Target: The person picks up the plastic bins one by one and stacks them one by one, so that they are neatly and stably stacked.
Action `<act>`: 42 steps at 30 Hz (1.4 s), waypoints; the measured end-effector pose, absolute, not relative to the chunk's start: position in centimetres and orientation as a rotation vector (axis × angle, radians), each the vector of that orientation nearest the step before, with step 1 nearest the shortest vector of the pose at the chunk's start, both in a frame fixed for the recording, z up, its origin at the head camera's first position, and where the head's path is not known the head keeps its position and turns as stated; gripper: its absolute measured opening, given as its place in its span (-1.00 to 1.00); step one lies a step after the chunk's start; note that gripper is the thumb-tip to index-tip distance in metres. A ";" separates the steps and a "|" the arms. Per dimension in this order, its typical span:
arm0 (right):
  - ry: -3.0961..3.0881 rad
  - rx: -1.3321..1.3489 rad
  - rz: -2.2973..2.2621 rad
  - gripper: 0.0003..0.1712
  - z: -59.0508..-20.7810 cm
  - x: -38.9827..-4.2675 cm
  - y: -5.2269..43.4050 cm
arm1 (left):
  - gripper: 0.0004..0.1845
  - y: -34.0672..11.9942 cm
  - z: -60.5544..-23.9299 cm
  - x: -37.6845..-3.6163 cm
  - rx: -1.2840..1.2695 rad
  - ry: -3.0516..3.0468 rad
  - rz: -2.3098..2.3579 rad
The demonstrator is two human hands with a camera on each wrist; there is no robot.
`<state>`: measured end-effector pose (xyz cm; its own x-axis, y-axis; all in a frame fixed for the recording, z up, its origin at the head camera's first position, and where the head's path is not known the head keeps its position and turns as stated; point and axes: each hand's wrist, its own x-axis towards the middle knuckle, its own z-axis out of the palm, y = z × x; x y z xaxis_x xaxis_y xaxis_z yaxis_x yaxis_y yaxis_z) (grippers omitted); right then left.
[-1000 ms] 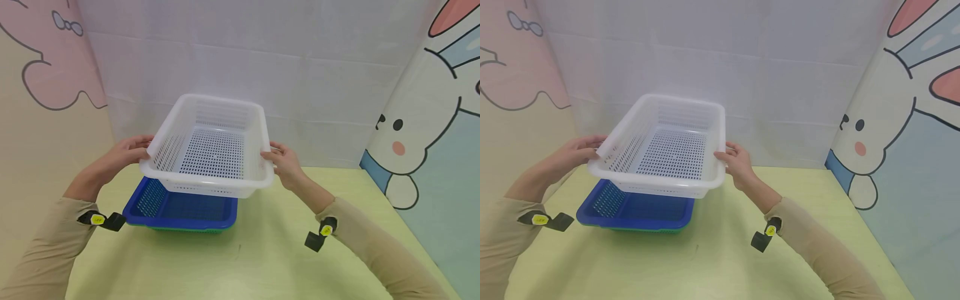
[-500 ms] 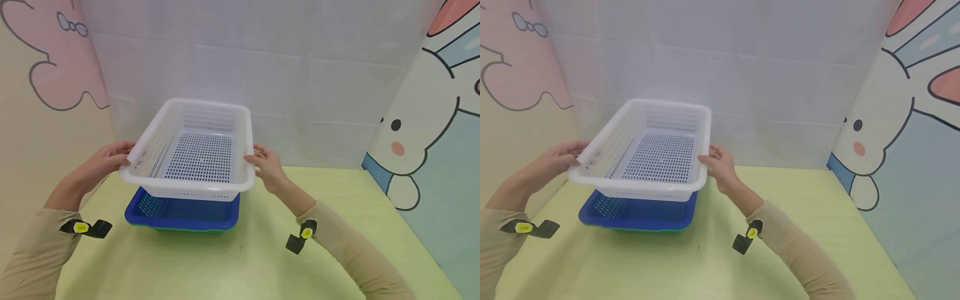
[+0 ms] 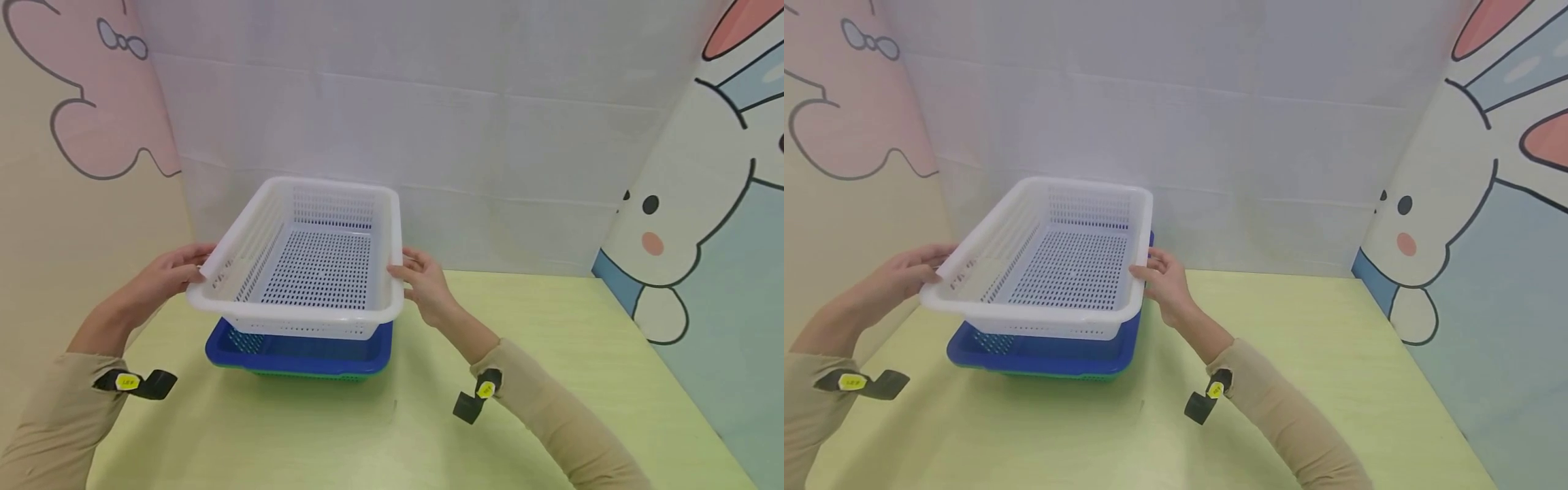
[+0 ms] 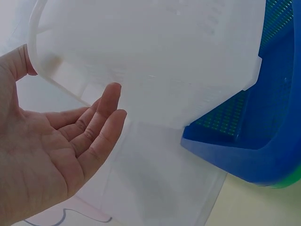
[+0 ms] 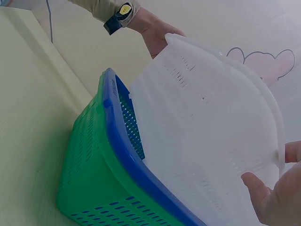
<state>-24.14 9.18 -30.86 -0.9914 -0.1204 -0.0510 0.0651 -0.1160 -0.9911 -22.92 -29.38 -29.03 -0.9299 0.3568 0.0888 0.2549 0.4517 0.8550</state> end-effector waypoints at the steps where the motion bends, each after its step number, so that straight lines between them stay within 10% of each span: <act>1: 2.002 -0.063 -2.257 -0.43 -31.0 -24.1 9.1 | -0.46 -29.5 -29.1 -22.9 0.547 2.586 1.496; 42: 2.060 -0.068 -2.199 -0.39 -36.1 -23.6 7.7 | -0.38 -31.2 -34.9 -23.0 0.395 2.496 1.531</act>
